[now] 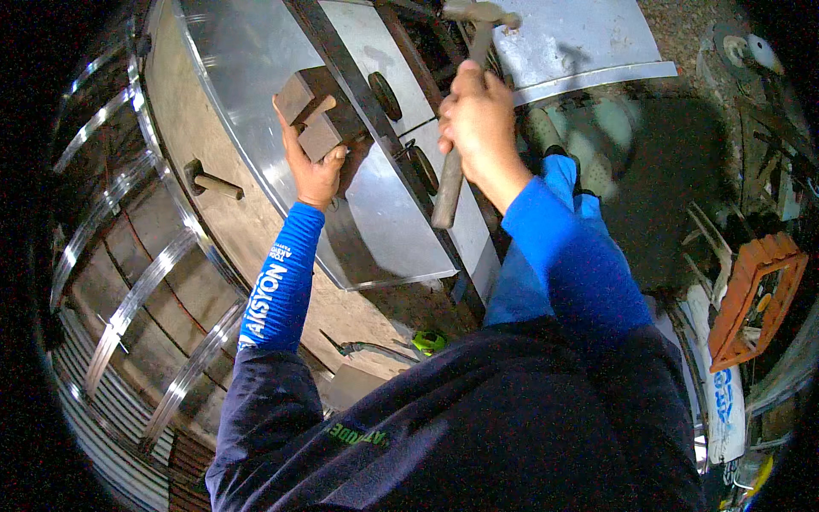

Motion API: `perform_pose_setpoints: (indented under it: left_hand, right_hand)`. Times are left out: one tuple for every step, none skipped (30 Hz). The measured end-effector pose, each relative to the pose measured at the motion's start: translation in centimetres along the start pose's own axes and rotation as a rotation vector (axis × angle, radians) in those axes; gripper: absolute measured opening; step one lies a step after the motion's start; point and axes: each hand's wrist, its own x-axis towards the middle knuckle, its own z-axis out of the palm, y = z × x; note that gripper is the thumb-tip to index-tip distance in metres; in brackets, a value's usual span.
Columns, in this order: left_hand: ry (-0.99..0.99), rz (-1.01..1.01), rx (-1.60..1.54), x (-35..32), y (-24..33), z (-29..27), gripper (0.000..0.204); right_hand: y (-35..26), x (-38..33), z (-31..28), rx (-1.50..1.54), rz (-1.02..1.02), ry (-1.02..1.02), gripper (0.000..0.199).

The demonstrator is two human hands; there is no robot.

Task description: The person repeatedly hammers a metal sheet against a wooden block to shape its edge. They adjust the sheet's position several times and continue hammering along the edge. A second person briefly appears in the background but does not assist.

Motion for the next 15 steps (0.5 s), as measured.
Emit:
perform_pose_setpoints:
  left_hand:
    - [0.005, 0.013, 0.012, 0.0, -0.1, 0.1, 0.138]
    - [0.01, 0.026, 0.024, 0.0, -0.3, 0.3, 0.137]
    - [0.01, -0.025, 0.03, -0.4, -0.9, 0.1, 0.135]
    - [0.009, -0.076, 0.036, -0.9, -1.5, -0.2, 0.133]
    - [0.013, -0.088, 0.057, -1.2, -2.1, -0.2, 0.131]
    - [0.015, -0.098, 0.076, -1.4, -2.2, -0.3, 0.129]
    - [0.022, -0.07, 0.111, -1.4, -2.3, -0.2, 0.126]
    - [0.029, -0.043, 0.146, -1.5, -2.4, -0.2, 0.123]
    - [0.021, -0.04, 0.149, -1.4, -2.4, -0.1, 0.12]
    - [0.013, -0.037, 0.153, -1.2, -2.4, 0.0, 0.118]
    - [0.006, -0.034, 0.157, -1.1, -2.4, 0.0, 0.115]
    - [0.027, -0.034, 0.134, -1.3, -2.9, 0.0, 0.114]
    - [0.049, -0.034, 0.111, -1.6, -3.5, 0.0, 0.112]
    - [0.07, -0.034, 0.087, -1.9, -4.1, 0.1, 0.111]
    - [0.045, -0.036, 0.117, -1.6, -3.8, 0.0, 0.111]
  right_hand:
    - [0.6, -0.3, 0.5, -0.056, -0.02, -0.018, 0.026]
    - [0.9, -1.3, 0.7, -0.353, 0.003, -0.175, 0.031]
    - [1.0, -2.0, 1.5, -0.429, 0.117, -0.333, 0.037]
    - [0.2, -1.7, 1.2, -0.488, 0.075, -0.349, 0.038]
    - [-0.5, -1.0, 0.6, -0.548, 0.033, -0.364, 0.04]
    - [-0.7, -0.7, 0.3, -0.483, 0.023, -0.315, 0.039]
    - [-1.4, -0.8, 0.4, -0.32, 0.069, -0.212, 0.037]
    - [-1.6, 0.2, 0.2, -0.192, 0.013, -0.152, 0.038]
    - [-2.0, 1.0, 0.3, -0.06, -0.042, -0.087, 0.039]
    - [-1.7, 1.2, 0.8, 0.006, -0.065, 0.0, 0.042]
    - [-1.3, 0.8, 1.2, -0.194, -0.028, -0.122, 0.042]
    - [-1.0, -0.1, 1.6, -0.395, 0.011, -0.242, 0.043]
    - [-0.9, -0.7, 2.0, -0.596, 0.051, -0.362, 0.043]
    - [-0.3, -0.7, 1.9, -0.547, 0.077, -0.375, 0.044]
    - [-0.4, -0.5, 1.6, -0.469, 0.079, -0.346, 0.04]
